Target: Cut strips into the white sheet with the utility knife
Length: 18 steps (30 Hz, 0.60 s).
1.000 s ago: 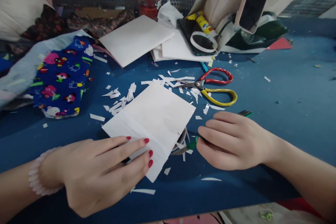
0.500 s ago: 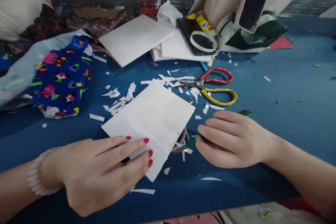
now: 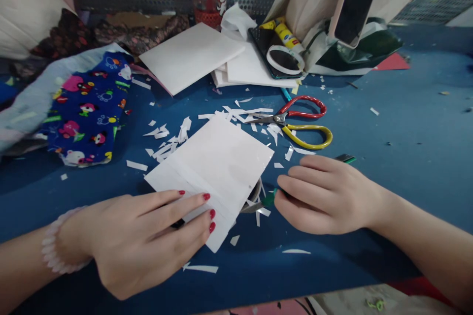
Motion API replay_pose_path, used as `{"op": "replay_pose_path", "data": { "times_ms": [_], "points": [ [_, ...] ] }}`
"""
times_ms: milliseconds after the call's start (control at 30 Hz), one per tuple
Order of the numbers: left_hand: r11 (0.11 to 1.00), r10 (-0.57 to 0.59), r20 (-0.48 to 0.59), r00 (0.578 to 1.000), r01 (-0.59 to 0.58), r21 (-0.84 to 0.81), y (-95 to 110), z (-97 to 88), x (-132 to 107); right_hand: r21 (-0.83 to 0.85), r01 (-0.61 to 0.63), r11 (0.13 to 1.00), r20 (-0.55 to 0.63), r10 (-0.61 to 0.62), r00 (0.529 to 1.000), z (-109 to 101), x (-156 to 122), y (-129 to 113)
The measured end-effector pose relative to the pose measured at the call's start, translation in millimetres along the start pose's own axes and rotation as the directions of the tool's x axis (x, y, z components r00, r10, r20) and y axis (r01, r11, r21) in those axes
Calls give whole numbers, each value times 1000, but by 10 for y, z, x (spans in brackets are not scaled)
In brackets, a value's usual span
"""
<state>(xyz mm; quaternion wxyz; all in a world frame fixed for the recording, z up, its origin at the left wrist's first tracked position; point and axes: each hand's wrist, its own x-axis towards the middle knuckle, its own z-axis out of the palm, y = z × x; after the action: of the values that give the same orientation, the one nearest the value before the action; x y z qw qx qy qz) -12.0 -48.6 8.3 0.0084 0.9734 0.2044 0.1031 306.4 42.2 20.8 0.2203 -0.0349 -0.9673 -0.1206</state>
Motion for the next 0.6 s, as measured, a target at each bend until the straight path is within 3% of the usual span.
{"op": "replay_pose_path", "data": {
  "times_ms": [133,600],
  "points": [
    [1000,-8,31,999,7,19,7,-45,28,5,8,1000,2,-8,1000,-7,6,-7],
    [981,164,-77,984,-155,114,-109,14,76,19,-22,1000,-22,23,1000,6,67,-38]
  ]
}}
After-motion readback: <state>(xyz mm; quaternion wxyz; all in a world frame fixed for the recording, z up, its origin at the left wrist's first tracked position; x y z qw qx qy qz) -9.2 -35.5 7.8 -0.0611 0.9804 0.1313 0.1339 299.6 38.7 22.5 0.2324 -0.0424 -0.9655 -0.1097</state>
